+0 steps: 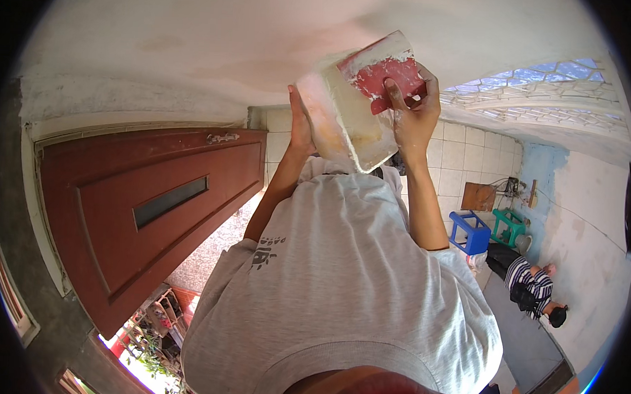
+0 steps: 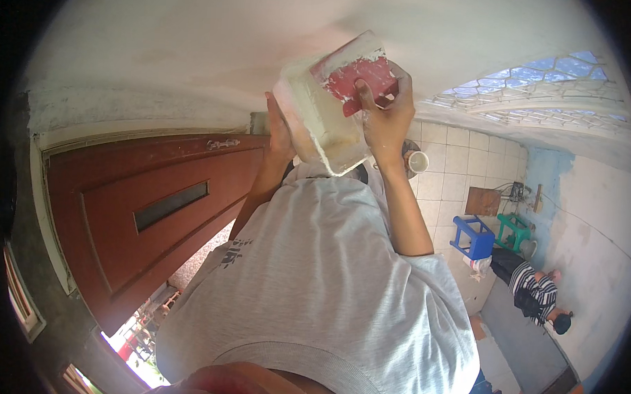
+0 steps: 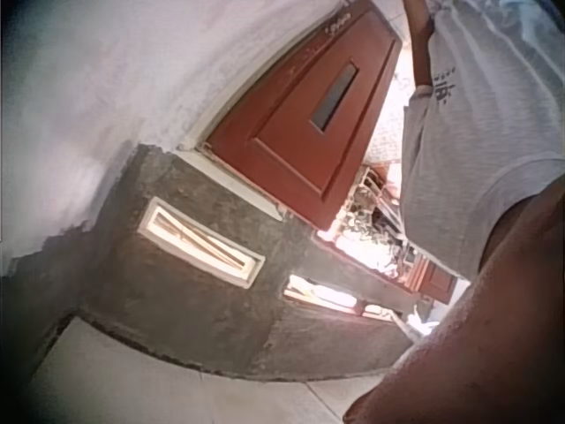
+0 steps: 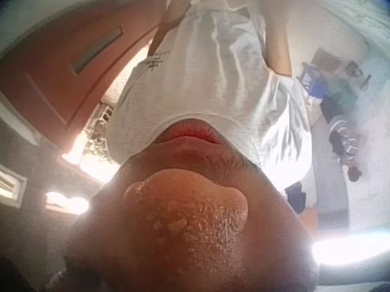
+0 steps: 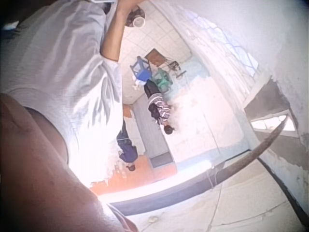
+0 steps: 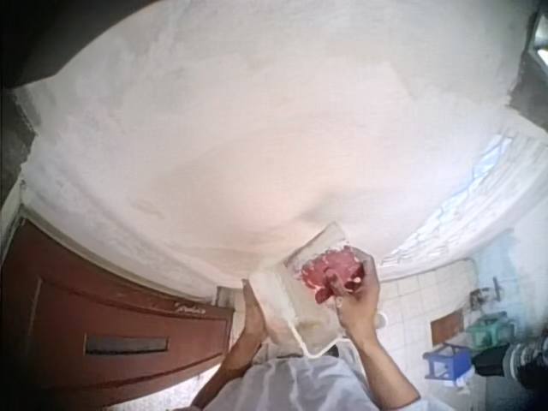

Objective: The person applies white plaster to a wall using a putty knife, repeatedly loading the knife from a small plastic container held in the other hand.

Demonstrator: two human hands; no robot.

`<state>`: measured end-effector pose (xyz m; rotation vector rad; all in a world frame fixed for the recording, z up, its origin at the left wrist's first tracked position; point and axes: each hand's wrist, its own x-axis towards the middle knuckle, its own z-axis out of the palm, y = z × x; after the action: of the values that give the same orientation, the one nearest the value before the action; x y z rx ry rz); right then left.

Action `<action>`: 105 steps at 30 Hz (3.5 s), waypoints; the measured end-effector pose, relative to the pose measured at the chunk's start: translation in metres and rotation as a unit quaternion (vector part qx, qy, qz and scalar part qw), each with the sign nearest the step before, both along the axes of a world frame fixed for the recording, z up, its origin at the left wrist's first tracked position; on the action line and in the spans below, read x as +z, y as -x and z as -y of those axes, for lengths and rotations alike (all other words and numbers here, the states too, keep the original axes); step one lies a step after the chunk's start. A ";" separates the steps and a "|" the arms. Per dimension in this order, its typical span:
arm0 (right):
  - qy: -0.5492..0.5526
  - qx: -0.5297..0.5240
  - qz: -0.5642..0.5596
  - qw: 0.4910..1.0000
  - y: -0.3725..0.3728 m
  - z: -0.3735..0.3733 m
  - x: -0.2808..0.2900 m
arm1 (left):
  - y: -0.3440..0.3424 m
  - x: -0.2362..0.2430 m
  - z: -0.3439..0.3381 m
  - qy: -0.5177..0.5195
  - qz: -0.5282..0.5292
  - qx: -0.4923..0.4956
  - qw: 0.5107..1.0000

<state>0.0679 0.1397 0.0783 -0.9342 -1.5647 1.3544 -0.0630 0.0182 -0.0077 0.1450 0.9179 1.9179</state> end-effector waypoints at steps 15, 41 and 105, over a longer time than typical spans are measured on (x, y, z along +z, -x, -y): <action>-0.009 0.024 -0.061 0.998 0.007 0.016 0.001 | -0.011 -0.022 -0.017 0.000 -0.030 0.014 0.999; -0.245 0.280 0.294 0.880 0.034 0.022 -0.002 | 0.009 -0.047 -0.001 -0.036 -0.071 0.109 0.991; -0.236 0.245 0.317 0.885 0.001 0.037 -0.010 | -0.014 -0.027 0.007 -0.043 -0.080 0.060 0.994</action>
<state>0.0666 0.1025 0.0688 -0.7224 -2.6314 0.9185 -0.0491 0.0115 -0.0351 0.3047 0.9675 2.0819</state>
